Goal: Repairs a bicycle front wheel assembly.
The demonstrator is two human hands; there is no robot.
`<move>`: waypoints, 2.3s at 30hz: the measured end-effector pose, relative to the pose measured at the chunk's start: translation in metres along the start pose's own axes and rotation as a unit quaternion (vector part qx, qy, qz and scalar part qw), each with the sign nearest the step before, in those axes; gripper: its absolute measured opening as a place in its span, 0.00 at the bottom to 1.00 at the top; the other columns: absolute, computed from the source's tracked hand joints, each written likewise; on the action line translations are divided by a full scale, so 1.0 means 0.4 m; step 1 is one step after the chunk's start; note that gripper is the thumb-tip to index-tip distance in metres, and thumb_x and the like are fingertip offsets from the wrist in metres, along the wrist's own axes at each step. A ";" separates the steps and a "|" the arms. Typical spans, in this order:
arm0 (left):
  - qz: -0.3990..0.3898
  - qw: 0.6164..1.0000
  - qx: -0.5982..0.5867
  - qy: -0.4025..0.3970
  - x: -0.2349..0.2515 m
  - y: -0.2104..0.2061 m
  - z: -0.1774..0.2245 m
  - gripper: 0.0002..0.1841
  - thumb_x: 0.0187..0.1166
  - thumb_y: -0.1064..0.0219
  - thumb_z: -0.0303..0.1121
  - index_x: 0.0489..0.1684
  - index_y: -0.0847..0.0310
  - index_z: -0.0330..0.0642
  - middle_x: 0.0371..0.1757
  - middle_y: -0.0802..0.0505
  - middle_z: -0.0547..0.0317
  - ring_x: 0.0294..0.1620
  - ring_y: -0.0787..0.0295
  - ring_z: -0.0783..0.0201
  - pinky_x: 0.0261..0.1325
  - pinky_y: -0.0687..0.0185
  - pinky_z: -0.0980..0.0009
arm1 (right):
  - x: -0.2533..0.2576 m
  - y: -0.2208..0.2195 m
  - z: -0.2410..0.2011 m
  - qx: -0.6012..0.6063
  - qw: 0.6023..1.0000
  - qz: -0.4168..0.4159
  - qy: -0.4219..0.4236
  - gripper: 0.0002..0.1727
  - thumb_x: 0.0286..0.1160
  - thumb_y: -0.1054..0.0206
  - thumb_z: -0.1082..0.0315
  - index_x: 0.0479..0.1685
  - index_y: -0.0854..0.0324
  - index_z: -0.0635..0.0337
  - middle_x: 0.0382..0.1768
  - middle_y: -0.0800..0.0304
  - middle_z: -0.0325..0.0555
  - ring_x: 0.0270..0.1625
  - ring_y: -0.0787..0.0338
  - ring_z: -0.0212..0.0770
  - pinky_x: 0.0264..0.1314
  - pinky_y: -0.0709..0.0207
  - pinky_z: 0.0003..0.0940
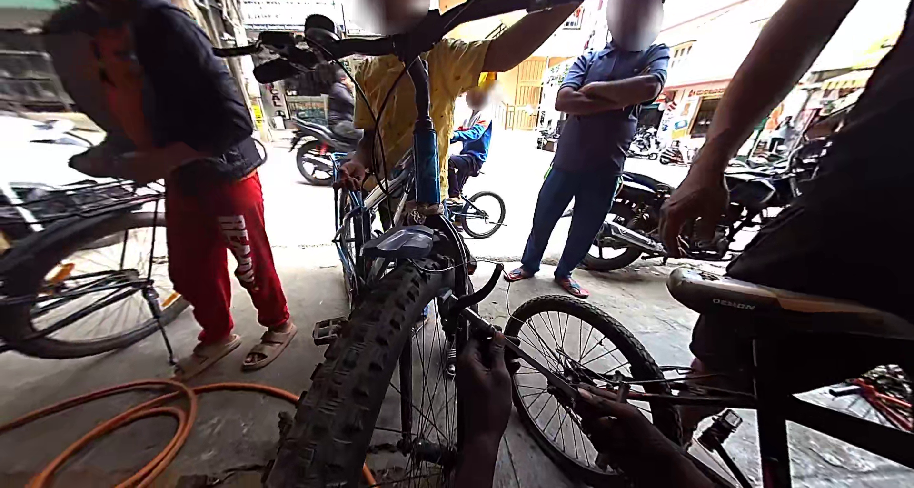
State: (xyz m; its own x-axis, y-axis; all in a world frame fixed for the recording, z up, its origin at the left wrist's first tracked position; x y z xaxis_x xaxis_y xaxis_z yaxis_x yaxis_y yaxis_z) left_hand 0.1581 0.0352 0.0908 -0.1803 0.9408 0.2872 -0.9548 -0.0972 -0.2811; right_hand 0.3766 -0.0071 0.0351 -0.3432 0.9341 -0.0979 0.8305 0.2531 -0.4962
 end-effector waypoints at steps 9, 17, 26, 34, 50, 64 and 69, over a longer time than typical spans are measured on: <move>-0.012 0.999 0.032 0.010 0.002 0.007 0.020 0.12 0.89 0.39 0.32 0.59 0.17 0.34 0.39 0.04 0.55 0.36 0.02 0.62 0.43 0.01 0.62 | 0.017 -0.001 0.028 0.069 0.996 -0.037 -0.032 0.09 0.70 0.24 0.55 0.33 0.13 0.49 0.17 0.27 0.27 0.12 0.32 0.19 0.14 0.34 0.13; -0.035 0.995 0.095 0.026 -0.015 0.044 -0.021 0.11 0.88 0.37 0.36 0.56 0.15 0.39 0.41 0.02 0.58 0.36 0.02 0.62 0.45 0.01 0.61 | 0.005 0.002 0.049 0.001 1.000 -0.009 -0.029 0.09 0.69 0.25 0.53 0.31 0.15 0.44 0.17 0.27 0.26 0.14 0.31 0.19 0.17 0.33 0.13; -0.050 0.995 0.085 -0.031 -0.017 0.066 0.024 0.14 0.89 0.39 0.37 0.61 0.18 0.39 0.48 0.03 0.54 0.44 0.02 0.56 0.48 0.02 0.59 | 0.034 0.000 0.053 0.038 0.997 -0.064 -0.035 0.10 0.81 0.35 0.59 0.34 0.16 0.52 0.18 0.26 0.30 0.15 0.29 0.19 0.18 0.33 0.12; -0.086 0.995 0.030 -0.031 0.000 0.076 0.026 0.18 0.92 0.43 0.40 0.70 0.18 0.41 0.60 0.06 0.51 0.55 0.05 0.52 0.58 0.07 0.53 | 0.002 -0.049 -0.013 -0.193 0.965 0.008 0.175 0.09 0.79 0.31 0.64 0.35 0.12 0.59 0.21 0.18 0.40 0.17 0.24 0.27 0.17 0.28 0.19; 0.141 0.982 0.118 -0.043 0.003 0.102 0.110 0.27 0.94 0.54 0.43 0.86 0.36 0.35 0.81 0.24 0.39 0.82 0.27 0.51 0.84 0.32 0.50 | -0.013 -0.052 -0.029 -0.260 0.936 -0.103 0.213 0.07 0.71 0.23 0.60 0.37 0.11 0.51 0.24 0.16 0.38 0.17 0.22 0.29 0.17 0.24 0.25; 0.025 0.972 -0.232 -0.019 0.136 0.121 0.070 0.19 0.94 0.52 0.42 0.67 0.23 0.40 0.53 0.10 0.53 0.52 0.11 0.63 0.59 0.14 0.62 | -0.087 -0.122 -0.034 -0.830 0.427 0.082 0.348 0.21 0.79 0.36 0.55 0.58 0.19 0.64 0.36 0.10 0.54 0.39 0.07 0.54 0.44 0.13 0.49; 0.100 0.982 -0.159 -0.019 0.120 0.101 0.107 0.16 0.89 0.39 0.37 0.60 0.17 0.32 0.45 0.08 0.46 0.42 0.11 0.61 0.49 0.13 0.63 | -0.153 -0.219 -0.058 -0.833 0.511 0.054 0.206 0.55 0.58 0.24 0.33 0.82 0.31 0.65 0.49 0.08 0.62 0.48 0.06 0.62 0.52 0.16 0.61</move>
State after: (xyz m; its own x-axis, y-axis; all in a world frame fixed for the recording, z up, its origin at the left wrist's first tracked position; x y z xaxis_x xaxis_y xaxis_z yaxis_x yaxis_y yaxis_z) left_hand 0.1006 0.0626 0.1323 -0.3705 0.9000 0.2297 -0.7789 -0.1663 -0.6047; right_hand 0.3351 -0.0804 0.1044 -0.4194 0.8519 0.3135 0.1737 -0.2637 0.9488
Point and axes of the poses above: each hand's wrist, its own x-axis towards the middle knuckle, its own y-axis out of the back of the hand, z = x × y, the point moved 2 cm from there along x, towards the middle knuckle
